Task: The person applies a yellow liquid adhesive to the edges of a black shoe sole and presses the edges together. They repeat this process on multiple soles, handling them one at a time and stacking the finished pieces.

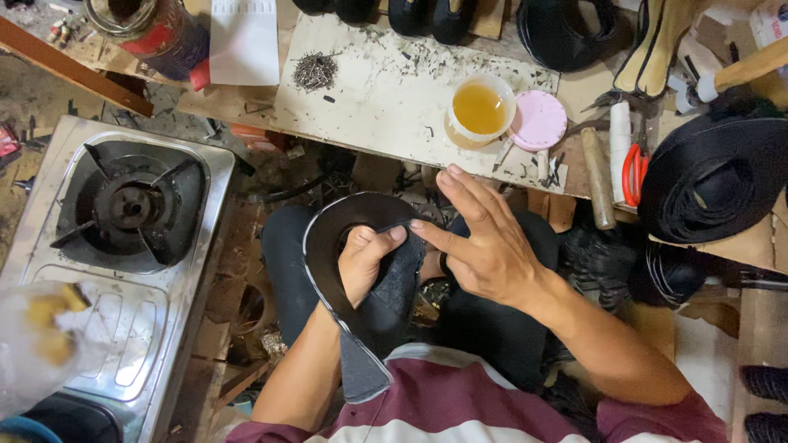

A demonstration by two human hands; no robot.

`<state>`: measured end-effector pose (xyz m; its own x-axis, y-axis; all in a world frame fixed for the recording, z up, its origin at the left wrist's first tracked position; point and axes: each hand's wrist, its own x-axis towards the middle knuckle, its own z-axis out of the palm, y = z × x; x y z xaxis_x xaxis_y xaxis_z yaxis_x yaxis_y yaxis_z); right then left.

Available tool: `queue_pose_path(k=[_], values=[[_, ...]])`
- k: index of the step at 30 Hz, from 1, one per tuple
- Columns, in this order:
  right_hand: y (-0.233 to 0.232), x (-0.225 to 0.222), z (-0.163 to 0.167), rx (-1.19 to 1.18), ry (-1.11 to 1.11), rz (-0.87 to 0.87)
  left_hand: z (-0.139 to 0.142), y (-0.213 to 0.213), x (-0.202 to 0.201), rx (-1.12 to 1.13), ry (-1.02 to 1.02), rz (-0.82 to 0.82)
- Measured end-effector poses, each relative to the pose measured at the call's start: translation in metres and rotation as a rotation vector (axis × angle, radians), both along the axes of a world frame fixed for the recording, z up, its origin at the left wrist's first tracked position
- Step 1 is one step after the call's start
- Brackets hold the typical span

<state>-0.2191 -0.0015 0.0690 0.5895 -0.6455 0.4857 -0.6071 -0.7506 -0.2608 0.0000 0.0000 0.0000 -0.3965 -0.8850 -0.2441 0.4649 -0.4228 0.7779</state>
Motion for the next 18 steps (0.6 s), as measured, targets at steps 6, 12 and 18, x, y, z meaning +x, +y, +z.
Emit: queue_pose_path(k=[6,12,18], values=[[-0.065,-0.068,-0.088,-0.121,0.064,-0.016,-0.084,-0.060,-0.070,-0.008,0.053,0.011],[-0.156,-0.167,-0.188,-0.050,0.033,0.028,-0.181,-0.147,-0.174,0.154,0.221,0.063],[-0.126,-0.154,-0.156,-0.070,0.068,0.100,-0.165,-0.123,-0.146,0.030,0.116,0.042]])
